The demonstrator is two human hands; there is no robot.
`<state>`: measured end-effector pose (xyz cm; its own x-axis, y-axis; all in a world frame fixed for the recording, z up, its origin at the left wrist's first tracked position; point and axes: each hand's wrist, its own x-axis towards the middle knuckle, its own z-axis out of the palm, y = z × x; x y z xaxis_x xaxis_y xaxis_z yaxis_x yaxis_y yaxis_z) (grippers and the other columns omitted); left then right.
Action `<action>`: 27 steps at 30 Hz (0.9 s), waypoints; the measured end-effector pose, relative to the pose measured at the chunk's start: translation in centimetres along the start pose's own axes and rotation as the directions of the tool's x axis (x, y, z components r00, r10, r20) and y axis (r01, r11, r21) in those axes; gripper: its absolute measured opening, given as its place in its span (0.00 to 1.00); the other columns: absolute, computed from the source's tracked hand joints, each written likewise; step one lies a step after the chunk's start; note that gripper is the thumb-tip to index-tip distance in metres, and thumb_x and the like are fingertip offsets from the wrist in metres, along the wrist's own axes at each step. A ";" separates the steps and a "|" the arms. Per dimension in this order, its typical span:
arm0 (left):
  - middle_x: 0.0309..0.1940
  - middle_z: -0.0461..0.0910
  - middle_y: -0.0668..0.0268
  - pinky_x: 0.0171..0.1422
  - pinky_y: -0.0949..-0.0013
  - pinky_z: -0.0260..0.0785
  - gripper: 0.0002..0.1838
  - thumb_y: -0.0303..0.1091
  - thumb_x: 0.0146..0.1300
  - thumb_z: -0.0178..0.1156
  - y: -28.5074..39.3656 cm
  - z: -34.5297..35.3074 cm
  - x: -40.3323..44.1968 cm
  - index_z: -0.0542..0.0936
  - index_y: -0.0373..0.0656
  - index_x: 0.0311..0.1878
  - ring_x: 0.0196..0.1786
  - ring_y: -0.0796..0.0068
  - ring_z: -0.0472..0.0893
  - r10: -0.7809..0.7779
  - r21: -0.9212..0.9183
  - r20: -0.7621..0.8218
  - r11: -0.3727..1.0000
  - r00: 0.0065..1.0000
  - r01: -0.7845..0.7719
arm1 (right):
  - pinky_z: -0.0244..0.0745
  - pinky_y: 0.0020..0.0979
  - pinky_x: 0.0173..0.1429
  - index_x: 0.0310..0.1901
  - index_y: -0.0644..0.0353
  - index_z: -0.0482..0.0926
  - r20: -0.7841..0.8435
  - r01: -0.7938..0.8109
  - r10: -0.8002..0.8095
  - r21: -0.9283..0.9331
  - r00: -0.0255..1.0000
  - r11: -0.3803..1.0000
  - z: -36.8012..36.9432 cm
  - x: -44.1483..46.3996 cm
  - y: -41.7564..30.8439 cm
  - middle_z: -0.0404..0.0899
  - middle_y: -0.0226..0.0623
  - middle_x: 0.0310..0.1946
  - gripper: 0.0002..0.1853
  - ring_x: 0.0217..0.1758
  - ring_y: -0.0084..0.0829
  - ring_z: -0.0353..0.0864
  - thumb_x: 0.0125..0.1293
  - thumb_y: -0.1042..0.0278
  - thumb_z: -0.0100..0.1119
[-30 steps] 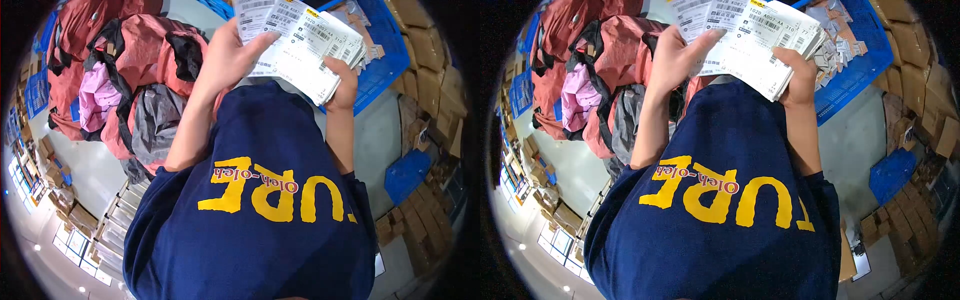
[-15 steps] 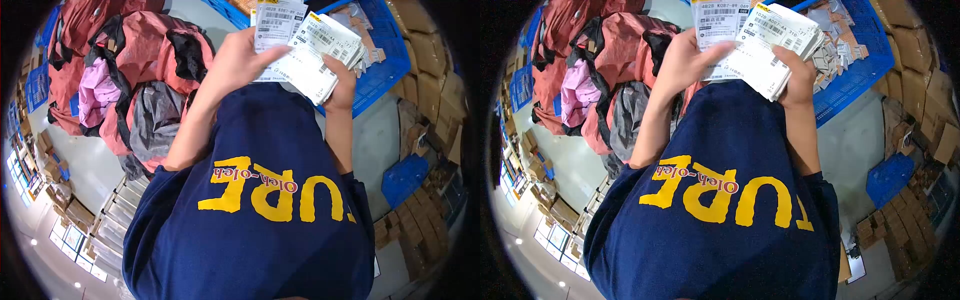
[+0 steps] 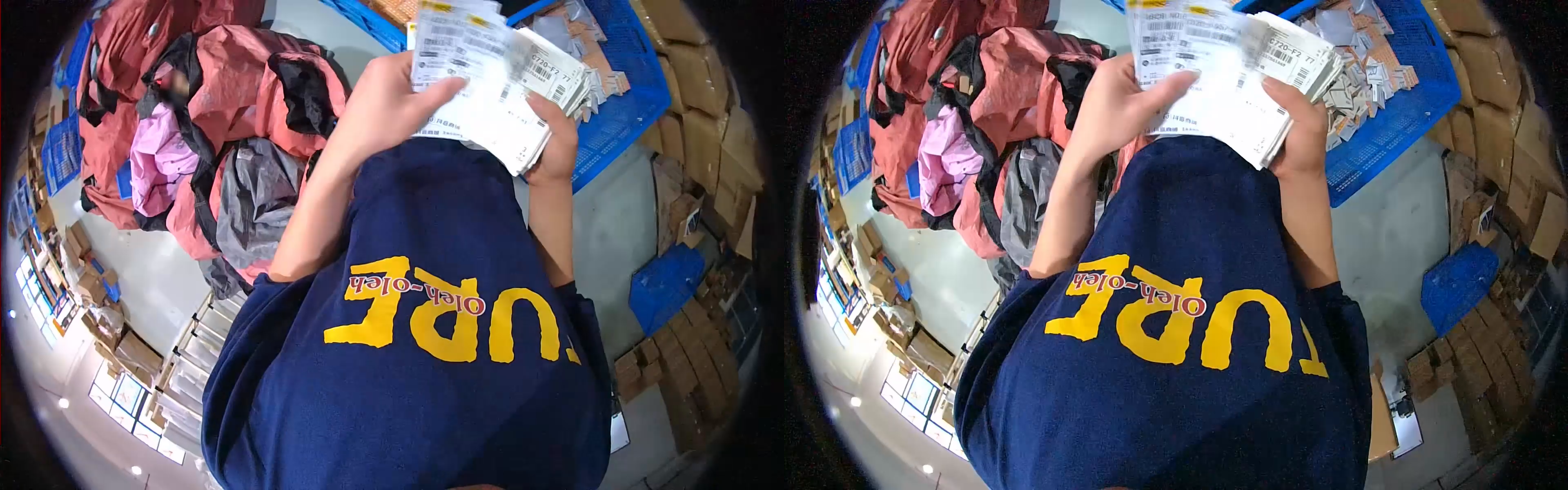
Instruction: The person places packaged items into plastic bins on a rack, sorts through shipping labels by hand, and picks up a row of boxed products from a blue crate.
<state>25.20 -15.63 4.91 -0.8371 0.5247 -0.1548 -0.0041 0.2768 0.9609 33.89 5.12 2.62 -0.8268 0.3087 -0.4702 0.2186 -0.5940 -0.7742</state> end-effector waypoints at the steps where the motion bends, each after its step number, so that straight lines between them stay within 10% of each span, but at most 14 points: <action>1: 0.33 0.87 0.55 0.26 0.75 0.73 0.15 0.33 0.64 0.64 -0.3 -0.2 0.1 0.82 0.28 0.45 0.27 0.75 0.84 0.001 -0.001 0.005 1.000 1.000 -0.001 | 0.83 0.39 0.55 0.70 0.66 0.63 -0.004 0.001 -0.001 0.001 1.000 1.000 0.1 0.1 -0.1 0.76 0.54 0.61 0.30 0.57 0.47 0.82 0.65 0.75 0.49; 5: 0.33 0.86 0.56 0.26 0.77 0.72 0.18 0.38 0.69 0.61 -1.6 -1.1 0.8 0.81 0.27 0.48 0.26 0.78 0.83 -0.182 -0.638 0.151 0.733 0.972 0.236 | 0.80 0.42 0.59 0.72 0.65 0.60 0.227 -0.033 -0.059 0.382 0.972 0.924 0.2 0.4 -0.9 0.73 0.54 0.64 0.31 0.61 0.49 0.79 0.65 0.74 0.48; 10: 0.32 0.86 0.55 0.23 0.82 0.72 0.22 0.43 0.71 0.60 -0.1 -1.3 2.5 0.79 0.28 0.49 0.23 0.79 0.81 -0.090 -0.489 0.399 0.821 0.912 0.295 | 0.77 0.44 0.62 0.74 0.64 0.56 0.010 -0.032 0.031 0.197 0.999 0.980 -1.9 2.8 -1.6 0.68 0.54 0.68 0.34 0.64 0.51 0.76 0.64 0.72 0.48; 12: 0.29 0.84 0.57 0.22 0.81 0.70 0.20 0.43 0.70 0.61 0.6 -0.5 4.5 0.81 0.30 0.45 0.22 0.80 0.80 -0.130 -0.106 0.443 0.975 0.887 0.196 | 0.77 0.44 0.62 0.74 0.64 0.55 0.092 -0.023 0.009 0.152 0.996 0.988 -1.7 4.3 -1.8 0.67 0.54 0.68 0.35 0.65 0.51 0.75 0.64 0.72 0.48; 15: 0.25 0.81 0.62 0.21 0.80 0.65 0.17 0.43 0.69 0.62 2.5 1.3 6.8 0.81 0.35 0.37 0.19 0.81 0.75 -0.151 0.259 0.318 0.964 0.936 0.067 | 0.75 0.45 0.64 0.74 0.63 0.54 0.296 0.035 -0.047 0.044 0.954 0.998 -0.9 6.6 -1.9 0.65 0.54 0.70 0.38 0.66 0.51 0.73 0.61 0.72 0.49; 20: 0.21 0.76 0.68 0.22 0.79 0.60 0.17 0.43 0.69 0.61 3.6 -1.0 9.9 0.80 0.38 0.32 0.19 0.83 0.69 -0.055 0.360 0.255 0.932 0.965 -0.042 | 0.79 0.45 0.59 0.72 0.63 0.59 0.284 -0.033 0.000 0.111 0.959 0.993 1.1 11.5 -3.2 0.70 0.57 0.65 0.33 0.60 0.52 0.79 0.62 0.73 0.47; 25: 0.20 0.72 0.71 0.26 0.80 0.57 0.15 0.36 0.71 0.54 3.2 -5.1 11.6 0.77 0.38 0.29 0.21 0.83 0.66 -0.097 -0.240 -0.266 0.970 0.959 0.031 | 0.72 0.45 0.65 0.74 0.63 0.55 0.520 -0.281 0.007 0.452 0.854 0.847 0.4 18.3 -4.2 0.66 0.55 0.69 0.40 0.66 0.50 0.73 0.57 0.71 0.49; 27: 0.23 0.71 0.72 0.29 0.80 0.57 0.14 0.34 0.72 0.52 2.3 -5.0 13.2 0.76 0.40 0.29 0.24 0.84 0.66 0.008 -0.320 -0.414 0.935 0.910 -0.153 | 0.73 0.45 0.65 0.74 0.62 0.56 0.346 -0.242 0.139 0.277 0.928 0.930 2.1 19.2 -5.6 0.68 0.54 0.68 0.38 0.66 0.50 0.73 0.59 0.68 0.49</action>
<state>11.43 -12.12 6.25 -0.9884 0.1468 -0.0384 -0.0504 -0.0789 0.9956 15.73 12.82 -1.22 -0.9162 -0.0525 -0.3973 0.2598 -0.8327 -0.4890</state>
